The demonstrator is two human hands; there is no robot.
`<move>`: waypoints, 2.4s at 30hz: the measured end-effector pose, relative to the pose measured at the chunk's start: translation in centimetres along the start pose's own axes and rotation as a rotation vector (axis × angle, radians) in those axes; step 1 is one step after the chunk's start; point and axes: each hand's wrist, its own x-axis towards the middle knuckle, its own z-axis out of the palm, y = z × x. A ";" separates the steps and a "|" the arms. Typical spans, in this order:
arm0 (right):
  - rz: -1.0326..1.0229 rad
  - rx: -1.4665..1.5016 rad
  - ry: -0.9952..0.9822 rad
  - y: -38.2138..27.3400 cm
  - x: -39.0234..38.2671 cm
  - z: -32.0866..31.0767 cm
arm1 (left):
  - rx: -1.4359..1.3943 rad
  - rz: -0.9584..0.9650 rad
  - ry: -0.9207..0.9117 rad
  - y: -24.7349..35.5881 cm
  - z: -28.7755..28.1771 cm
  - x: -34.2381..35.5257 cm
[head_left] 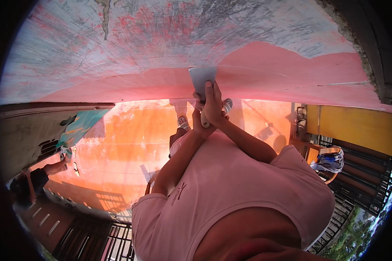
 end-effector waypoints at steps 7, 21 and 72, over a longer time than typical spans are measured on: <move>-0.015 0.072 0.063 0.5 0.0 1.1 | -0.105 -0.042 -0.174 1.0 -0.7 -0.1; -0.064 0.152 -0.012 0.7 0.9 1.3 | 0.020 -0.115 -0.022 2.8 -1.2 0.3; 0.055 0.317 0.051 3.0 0.2 0.2 | 0.038 -0.039 0.119 0.7 -1.7 -0.4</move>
